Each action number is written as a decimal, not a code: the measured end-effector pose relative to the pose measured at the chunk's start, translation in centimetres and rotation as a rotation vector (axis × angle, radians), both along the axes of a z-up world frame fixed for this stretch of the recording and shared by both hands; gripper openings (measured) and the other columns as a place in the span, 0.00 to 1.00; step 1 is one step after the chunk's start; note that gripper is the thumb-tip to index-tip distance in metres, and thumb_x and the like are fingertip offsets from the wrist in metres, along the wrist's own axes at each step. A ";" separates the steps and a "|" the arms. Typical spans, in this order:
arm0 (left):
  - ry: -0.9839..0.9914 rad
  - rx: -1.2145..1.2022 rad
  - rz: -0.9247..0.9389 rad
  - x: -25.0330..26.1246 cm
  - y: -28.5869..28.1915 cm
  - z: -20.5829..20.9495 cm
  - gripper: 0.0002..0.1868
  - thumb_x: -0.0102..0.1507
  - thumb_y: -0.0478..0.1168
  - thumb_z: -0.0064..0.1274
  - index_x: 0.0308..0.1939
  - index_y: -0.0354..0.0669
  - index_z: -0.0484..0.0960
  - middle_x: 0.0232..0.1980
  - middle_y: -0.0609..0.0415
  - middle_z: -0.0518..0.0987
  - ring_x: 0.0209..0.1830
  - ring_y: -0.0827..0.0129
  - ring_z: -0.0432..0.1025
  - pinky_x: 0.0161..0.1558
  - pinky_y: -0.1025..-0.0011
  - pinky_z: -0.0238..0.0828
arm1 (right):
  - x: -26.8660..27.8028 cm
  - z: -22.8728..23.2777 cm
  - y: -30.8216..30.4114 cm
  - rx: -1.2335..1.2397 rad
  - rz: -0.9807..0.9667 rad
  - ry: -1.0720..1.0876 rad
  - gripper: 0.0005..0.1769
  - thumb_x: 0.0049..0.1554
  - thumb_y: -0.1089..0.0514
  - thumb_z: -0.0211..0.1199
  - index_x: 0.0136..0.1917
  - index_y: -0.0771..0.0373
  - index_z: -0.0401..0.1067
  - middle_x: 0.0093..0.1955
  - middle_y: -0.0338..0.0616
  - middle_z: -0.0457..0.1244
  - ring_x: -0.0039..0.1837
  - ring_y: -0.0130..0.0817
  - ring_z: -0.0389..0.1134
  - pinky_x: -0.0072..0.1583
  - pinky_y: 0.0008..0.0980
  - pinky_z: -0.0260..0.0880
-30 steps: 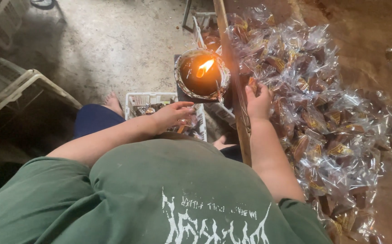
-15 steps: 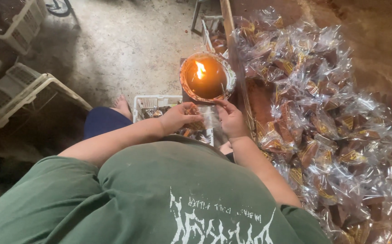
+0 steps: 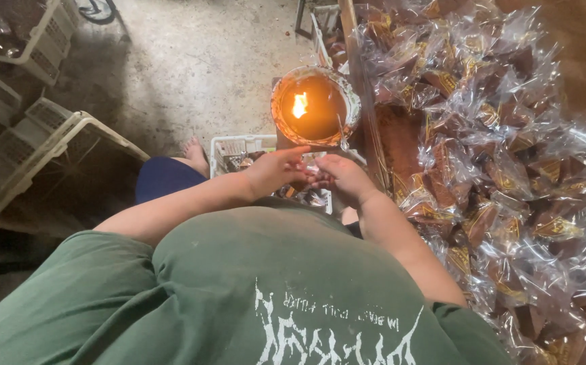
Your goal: Sealing small plastic bags containing bread by twisting the tops and passing them over a flame.
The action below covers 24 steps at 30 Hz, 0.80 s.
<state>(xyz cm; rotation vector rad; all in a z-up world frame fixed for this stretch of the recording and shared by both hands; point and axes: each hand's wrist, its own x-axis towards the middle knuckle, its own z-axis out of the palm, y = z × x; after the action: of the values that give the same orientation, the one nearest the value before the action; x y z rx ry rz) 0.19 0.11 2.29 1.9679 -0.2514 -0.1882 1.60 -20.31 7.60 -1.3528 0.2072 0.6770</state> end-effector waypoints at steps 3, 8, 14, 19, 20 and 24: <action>0.027 0.358 -0.211 -0.4 -1.0 0.3 0.30 0.59 0.64 0.62 0.51 0.46 0.74 0.51 0.44 0.82 0.55 0.49 0.77 0.56 0.52 0.74 | -1.2 2.9 0.5 0.141 -0.160 -0.012 0.11 0.64 0.57 0.62 0.43 0.65 0.69 0.39 0.50 0.68 0.44 0.41 0.76 0.47 0.36 0.81; 0.293 -0.132 -0.124 0.3 -1.3 -0.8 0.23 0.60 0.48 0.61 0.57 0.46 0.79 0.46 0.48 0.82 0.47 0.62 0.77 0.48 0.67 0.75 | 2.7 -3.4 -1.7 0.276 -0.323 -0.131 0.08 0.67 0.47 0.57 0.52 0.50 0.69 0.47 0.33 0.68 0.50 0.28 0.72 0.55 0.24 0.74; 0.693 -0.738 0.124 4.0 -1.2 -2.8 0.15 0.61 0.44 0.59 0.51 0.45 0.83 0.28 0.53 0.79 0.29 0.66 0.78 0.38 0.71 0.75 | 3.6 -5.4 -1.9 0.115 -0.168 -0.188 0.16 0.68 0.45 0.55 0.67 0.46 0.67 0.52 0.31 0.69 0.51 0.25 0.70 0.54 0.22 0.69; 0.747 -0.851 0.089 6.3 -0.6 -6.7 0.14 0.63 0.47 0.55 0.48 0.46 0.85 0.31 0.51 0.81 0.30 0.64 0.77 0.35 0.70 0.72 | 3.7 -4.6 -2.1 0.025 -0.203 -0.214 0.13 0.67 0.46 0.57 0.64 0.45 0.72 0.50 0.30 0.71 0.49 0.24 0.71 0.50 0.20 0.69; 0.727 -0.843 0.058 5.9 -0.7 -6.4 0.14 0.63 0.47 0.55 0.49 0.47 0.84 0.32 0.52 0.81 0.30 0.65 0.77 0.34 0.71 0.72 | 3.6 -4.5 -2.1 0.008 -0.197 -0.212 0.13 0.67 0.46 0.58 0.64 0.46 0.72 0.50 0.29 0.71 0.48 0.23 0.71 0.50 0.19 0.69; 0.640 -0.806 -0.028 2.5 -1.6 -1.1 0.12 0.62 0.41 0.59 0.48 0.44 0.82 0.33 0.46 0.83 0.32 0.60 0.80 0.34 0.68 0.75 | 1.9 -1.8 -0.2 -0.010 -0.075 -0.203 0.17 0.64 0.47 0.62 0.65 0.50 0.74 0.50 0.32 0.71 0.49 0.23 0.71 0.50 0.19 0.69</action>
<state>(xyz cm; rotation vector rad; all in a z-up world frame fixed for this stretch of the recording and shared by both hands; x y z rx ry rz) 2.67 -1.44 1.15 1.0342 0.0690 -0.6142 3.48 -20.46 5.83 -1.4066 0.0980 0.4735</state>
